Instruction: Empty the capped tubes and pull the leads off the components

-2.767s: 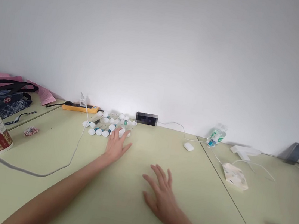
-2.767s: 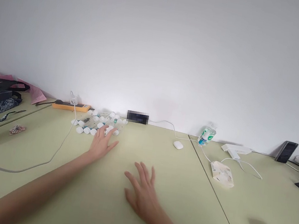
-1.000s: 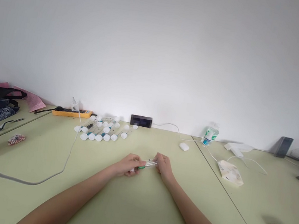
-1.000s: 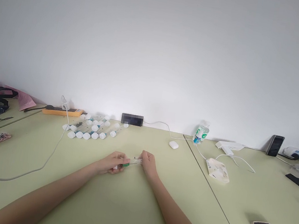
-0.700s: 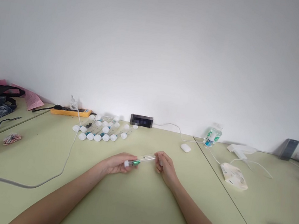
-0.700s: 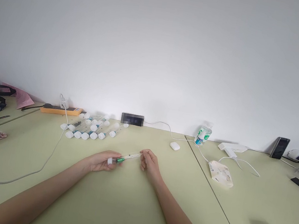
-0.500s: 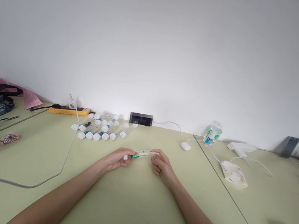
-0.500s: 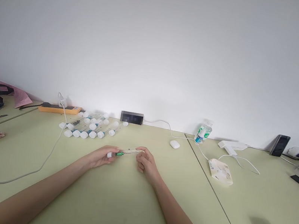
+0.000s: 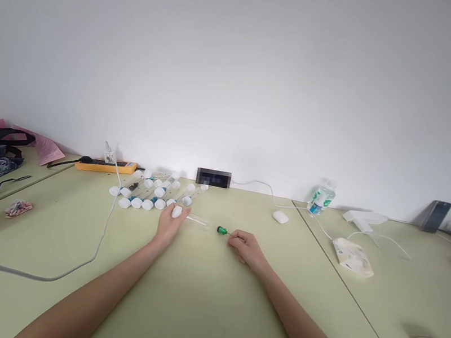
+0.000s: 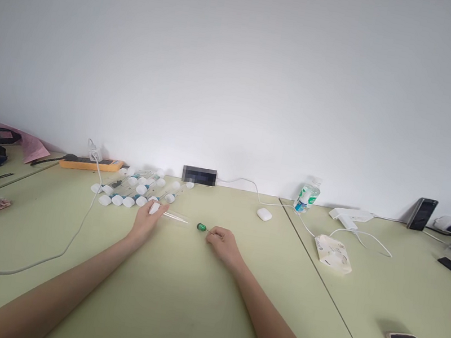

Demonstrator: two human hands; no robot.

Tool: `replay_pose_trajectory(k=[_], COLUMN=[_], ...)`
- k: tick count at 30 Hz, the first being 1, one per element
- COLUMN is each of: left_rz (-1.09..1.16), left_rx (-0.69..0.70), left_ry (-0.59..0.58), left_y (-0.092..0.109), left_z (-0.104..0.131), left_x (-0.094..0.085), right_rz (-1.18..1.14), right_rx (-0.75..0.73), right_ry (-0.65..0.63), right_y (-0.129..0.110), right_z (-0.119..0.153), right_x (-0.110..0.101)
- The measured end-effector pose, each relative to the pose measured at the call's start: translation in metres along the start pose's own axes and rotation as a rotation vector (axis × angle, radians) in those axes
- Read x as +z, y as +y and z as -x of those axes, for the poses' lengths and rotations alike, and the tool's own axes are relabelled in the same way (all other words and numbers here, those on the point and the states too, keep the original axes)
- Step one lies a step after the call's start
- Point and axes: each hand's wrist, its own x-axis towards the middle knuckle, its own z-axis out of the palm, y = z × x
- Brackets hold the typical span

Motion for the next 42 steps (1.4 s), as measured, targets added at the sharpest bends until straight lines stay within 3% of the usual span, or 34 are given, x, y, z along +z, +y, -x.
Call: replay_pose_trajectory(k=[7, 12, 14, 19, 24, 28, 30, 35, 37, 40, 42], left_rz=[-0.106, -0.14, -0.15, -0.192, -0.264, -0.414, -0.472, -0.561, -0.616, -0.789, -0.924], left_rx=[0.228, 0.244, 0.262, 0.299, 0.364, 0.46, 0.485, 0.507, 0.528, 0.591, 0.626], left_ry=[0.146, 0.207, 0.172, -0.04, -0.231, -0.271, -0.264, -0.249, -0.252, -0.215, -0.175], left_y=[-0.001, -0.007, -0.009, -0.017, -0.023, -0.027, -0.029, -0.035, -0.035, -0.033, -0.031], left_z=[-0.002, -0.012, -0.013, -0.011, -0.009, -0.01, -0.011, -0.013, -0.014, -0.016, -0.019], left_x=[-0.007, -0.014, -0.013, -0.005, 0.001, 0.003, 0.004, 0.005, 0.005, 0.008, 0.011], right_rz=[0.177, 0.251, 0.157, -0.095, -0.077, 0.023, 0.138, 0.339, 0.431, 0.6, 0.676], right_rx=[-0.139, -0.249, -0.2, 0.024, 0.058, -0.013, -0.121, -0.272, -0.229, -0.051, 0.013], right_ry=[0.058, 0.013, 0.11, 0.513, 0.63, 0.706, 0.646, 0.253, 0.243, 0.306, 0.262], right_y=[0.0, 0.006, 0.012, 0.033, 0.04, 0.025, 0.017, 0.01, 0.012, 0.018, 0.021], right_z=[0.001, 0.002, 0.0, -0.011, -0.015, -0.006, 0.001, 0.008, 0.004, -0.005, -0.008], right_x=[-0.003, -0.021, -0.026, -0.027, -0.028, -0.026, -0.02, 0.007, 0.014, 0.017, 0.015])
